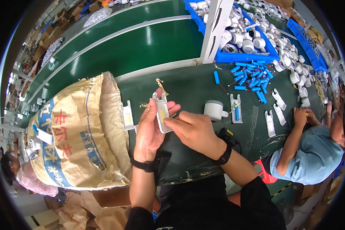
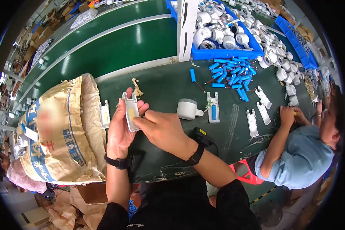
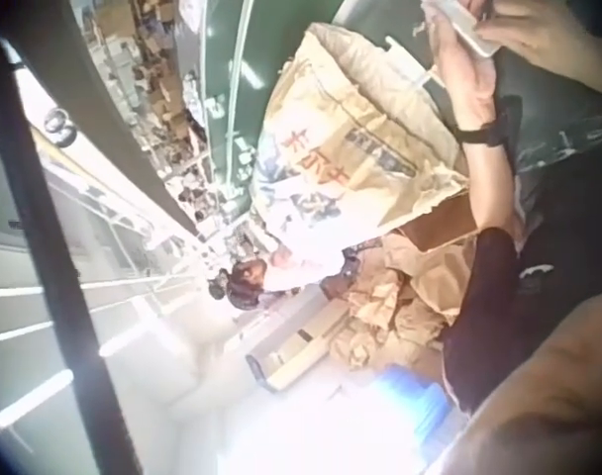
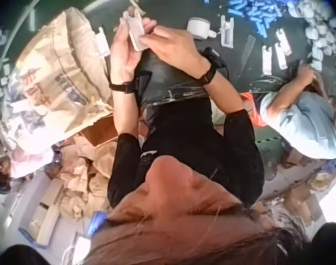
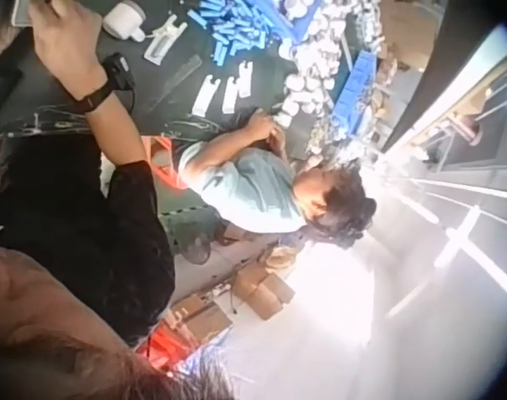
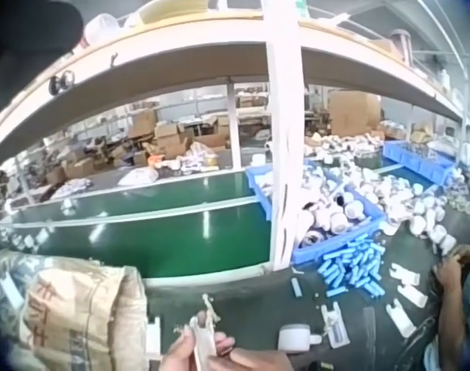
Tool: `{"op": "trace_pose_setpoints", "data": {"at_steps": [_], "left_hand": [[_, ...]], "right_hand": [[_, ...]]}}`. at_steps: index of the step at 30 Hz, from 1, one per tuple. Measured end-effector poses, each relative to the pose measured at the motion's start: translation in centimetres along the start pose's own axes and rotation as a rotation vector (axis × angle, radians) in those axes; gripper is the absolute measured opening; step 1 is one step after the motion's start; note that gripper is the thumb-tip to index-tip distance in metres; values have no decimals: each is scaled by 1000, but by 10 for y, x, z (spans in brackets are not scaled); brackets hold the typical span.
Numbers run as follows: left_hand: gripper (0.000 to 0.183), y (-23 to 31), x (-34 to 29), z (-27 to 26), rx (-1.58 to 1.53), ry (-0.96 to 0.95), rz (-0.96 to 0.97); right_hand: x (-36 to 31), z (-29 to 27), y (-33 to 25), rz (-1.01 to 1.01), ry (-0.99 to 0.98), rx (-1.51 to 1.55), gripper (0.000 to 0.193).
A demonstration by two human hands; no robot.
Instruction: The person peels backing from adhesive strips, presses the strips onto light panels, and inserts batteries into the panels. They then connect wires from the panels to camera housings and fit the panels into the housings before placing the assembled units on the workspace.
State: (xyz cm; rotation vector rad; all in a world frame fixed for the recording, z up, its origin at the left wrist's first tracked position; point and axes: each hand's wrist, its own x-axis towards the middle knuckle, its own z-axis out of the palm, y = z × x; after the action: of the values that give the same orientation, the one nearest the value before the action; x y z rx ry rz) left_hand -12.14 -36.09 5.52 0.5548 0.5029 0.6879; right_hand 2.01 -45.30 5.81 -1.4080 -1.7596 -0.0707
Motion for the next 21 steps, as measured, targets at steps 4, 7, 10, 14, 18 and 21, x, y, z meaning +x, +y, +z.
{"op": "trace_pose_setpoints", "data": {"at_steps": [4,7,10,14,18,21], "left_hand": [[62,-1,0,1,1,-15,19],[63,-4,1,3,13,-20,23],[62,-4,1,0,21,-29,23],[59,0,-1,0,16,-50,-24],[59,-1,-1,1,19,-45,-9],[59,-1,-2,0,1,-41,-15]], "right_hand": [[0,0,-1,-28,24,-3,26],[-1,-1,-3,-51,20,-44,25],[-1,1,-4,-61,11,-62,24],[1,5,-3,-24,63,25,21],[1,2,-1,-29,28,31,21],[1,-4,-4,-41,-8,-2,22]]}}
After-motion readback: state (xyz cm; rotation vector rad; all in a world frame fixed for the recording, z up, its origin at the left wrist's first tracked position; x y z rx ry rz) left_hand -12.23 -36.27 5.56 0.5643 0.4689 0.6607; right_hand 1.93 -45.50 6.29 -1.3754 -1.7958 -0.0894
